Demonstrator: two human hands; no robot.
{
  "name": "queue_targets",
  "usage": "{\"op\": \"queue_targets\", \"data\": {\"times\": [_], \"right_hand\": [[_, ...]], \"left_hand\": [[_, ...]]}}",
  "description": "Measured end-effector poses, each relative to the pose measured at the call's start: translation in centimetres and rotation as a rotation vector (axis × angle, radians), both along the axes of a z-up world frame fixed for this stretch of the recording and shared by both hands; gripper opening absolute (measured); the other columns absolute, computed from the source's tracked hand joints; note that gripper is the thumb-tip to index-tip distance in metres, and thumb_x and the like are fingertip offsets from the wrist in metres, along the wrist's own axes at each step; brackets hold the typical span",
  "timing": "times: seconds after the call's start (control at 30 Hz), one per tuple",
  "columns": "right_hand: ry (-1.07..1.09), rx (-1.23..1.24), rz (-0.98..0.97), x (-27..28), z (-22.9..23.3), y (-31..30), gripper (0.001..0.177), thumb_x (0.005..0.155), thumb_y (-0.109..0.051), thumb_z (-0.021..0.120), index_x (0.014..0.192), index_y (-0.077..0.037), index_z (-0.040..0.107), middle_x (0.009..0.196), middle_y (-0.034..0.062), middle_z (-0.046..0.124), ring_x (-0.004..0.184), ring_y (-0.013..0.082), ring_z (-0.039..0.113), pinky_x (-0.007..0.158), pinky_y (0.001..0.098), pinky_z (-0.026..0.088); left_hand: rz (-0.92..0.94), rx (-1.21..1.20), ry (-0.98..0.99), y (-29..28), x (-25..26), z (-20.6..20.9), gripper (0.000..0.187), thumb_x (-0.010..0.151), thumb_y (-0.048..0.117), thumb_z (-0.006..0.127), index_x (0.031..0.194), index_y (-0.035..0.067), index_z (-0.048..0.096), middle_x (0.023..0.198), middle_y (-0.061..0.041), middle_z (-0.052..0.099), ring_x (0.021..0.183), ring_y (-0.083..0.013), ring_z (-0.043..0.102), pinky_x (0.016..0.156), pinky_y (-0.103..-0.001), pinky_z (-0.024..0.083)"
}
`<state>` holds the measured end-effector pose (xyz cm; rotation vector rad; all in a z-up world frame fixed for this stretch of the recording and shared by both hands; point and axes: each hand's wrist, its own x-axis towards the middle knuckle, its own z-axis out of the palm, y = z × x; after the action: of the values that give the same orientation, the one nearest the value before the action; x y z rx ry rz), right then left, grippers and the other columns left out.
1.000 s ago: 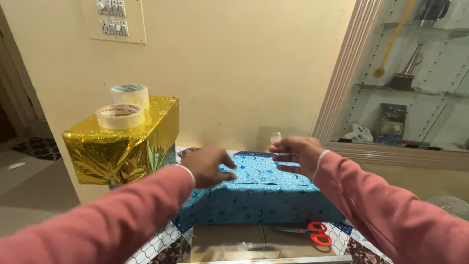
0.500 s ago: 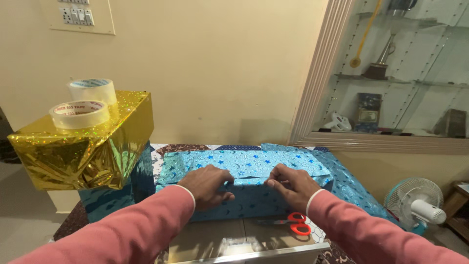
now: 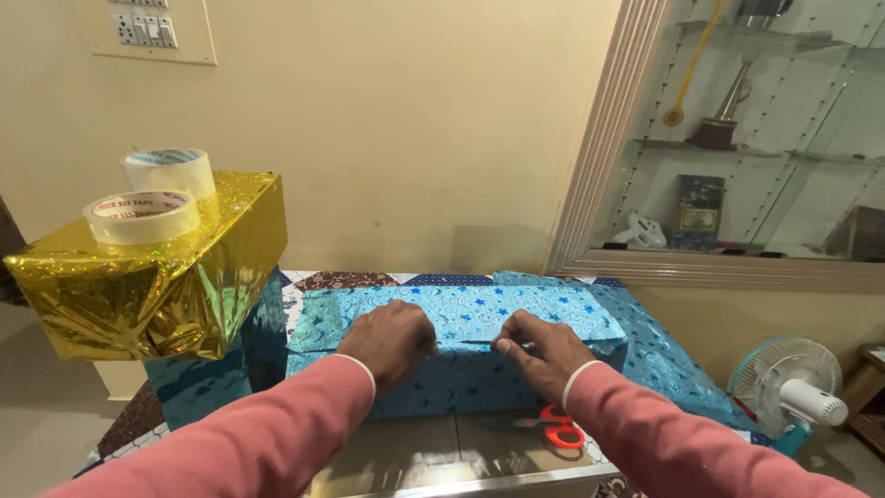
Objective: The person wraps a rectangular box with blue star-patterned paper, then secures the seams by repeatedly cutting and applying clear adhesive tape. The person uses scissors to cut tape and smooths each strip onto the package.
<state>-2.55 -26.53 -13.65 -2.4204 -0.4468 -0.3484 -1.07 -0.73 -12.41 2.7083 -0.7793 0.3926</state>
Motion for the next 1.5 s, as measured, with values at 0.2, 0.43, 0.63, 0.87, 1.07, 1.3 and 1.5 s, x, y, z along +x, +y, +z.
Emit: {"op": "queue_targets", "data": {"times": [0.2, 0.43, 0.63, 0.87, 1.07, 1.3, 1.5], "right_hand": [[-0.017, -0.073, 0.019, -0.9, 0.5, 0.1, 0.017, 0.092, -0.027, 0.068, 0.099, -0.012, 0.069, 0.093, 0.0073, 0.079, 0.092, 0.0293, 0.074, 0.083, 0.0416, 0.057], [-0.051, -0.072, 0.039, -0.8, 0.4, 0.4, 0.017, 0.092, -0.026, 0.068, 0.097, -0.010, 0.067, 0.093, 0.0087, 0.077, 0.091, 0.0300, 0.073, 0.081, 0.0428, 0.055], [-0.074, -0.010, 0.165, -0.5, -0.5, 0.6, 0.017, 0.096, -0.022, 0.063, 0.102, -0.008, 0.058, 0.106, 0.0079, 0.080, 0.101, 0.0338, 0.073, 0.083, 0.0454, 0.056], [0.091, -0.104, -0.016, 0.3, -1.2, 1.1, 0.021, 0.099, -0.029, 0.061, 0.109, -0.011, 0.057, 0.100, 0.0130, 0.078, 0.097, 0.0390, 0.071, 0.081, 0.0479, 0.055], [0.120, -0.007, 0.024, 0.9, -1.6, 0.7, 0.022, 0.097, -0.027, 0.063, 0.104, -0.007, 0.059, 0.092, 0.0133, 0.078, 0.085, 0.0325, 0.074, 0.077, 0.0424, 0.056], [0.108, 0.202, -0.049, 0.5, -2.3, -1.3, 0.022, 0.090, -0.025, 0.076, 0.096, -0.004, 0.073, 0.082, 0.0096, 0.078, 0.077, 0.0158, 0.071, 0.070, 0.0292, 0.057], [0.388, 0.728, -0.185, 2.4, -2.8, -1.1, 0.019, 0.086, -0.021, 0.078, 0.096, -0.005, 0.074, 0.088, 0.0070, 0.078, 0.082, 0.0145, 0.077, 0.070, 0.0329, 0.060]], "left_hand": [[-0.069, 0.052, -0.015, -0.5, -0.2, 0.6, 0.011, 0.081, 0.017, 0.070, 0.085, 0.016, 0.080, 0.125, -0.002, 0.064, 0.115, -0.0270, 0.060, 0.090, -0.046, 0.054], [-0.130, 0.046, -0.075, -0.7, 0.1, 0.0, 0.016, 0.089, 0.023, 0.066, 0.090, 0.016, 0.080, 0.131, -0.006, 0.063, 0.112, -0.0316, 0.060, 0.091, -0.048, 0.053], [-0.101, 0.204, 0.036, -1.3, 0.9, -0.8, 0.023, 0.097, 0.023, 0.060, 0.097, 0.006, 0.075, 0.120, -0.009, 0.071, 0.114, -0.0308, 0.065, 0.101, -0.043, 0.054], [-0.226, -0.139, -0.237, -1.6, 1.5, -2.0, 0.026, 0.083, 0.017, 0.070, 0.106, 0.004, 0.071, 0.122, -0.009, 0.068, 0.116, -0.0311, 0.061, 0.094, -0.045, 0.052], [-0.207, -0.058, -0.204, -1.5, 1.5, -3.4, 0.025, 0.081, 0.009, 0.067, 0.106, 0.007, 0.071, 0.125, -0.007, 0.067, 0.115, -0.0305, 0.061, 0.092, -0.045, 0.052], [-0.166, -0.024, -0.262, -2.0, 1.4, -4.5, 0.030, 0.081, -0.001, 0.060, 0.104, 0.010, 0.074, 0.120, -0.005, 0.071, 0.109, -0.0296, 0.064, 0.089, -0.044, 0.053], [-0.185, -0.002, -0.270, -2.5, 0.4, -3.0, 0.030, 0.083, 0.001, 0.060, 0.107, 0.011, 0.075, 0.114, -0.008, 0.073, 0.104, -0.0308, 0.066, 0.085, -0.045, 0.055]]}}
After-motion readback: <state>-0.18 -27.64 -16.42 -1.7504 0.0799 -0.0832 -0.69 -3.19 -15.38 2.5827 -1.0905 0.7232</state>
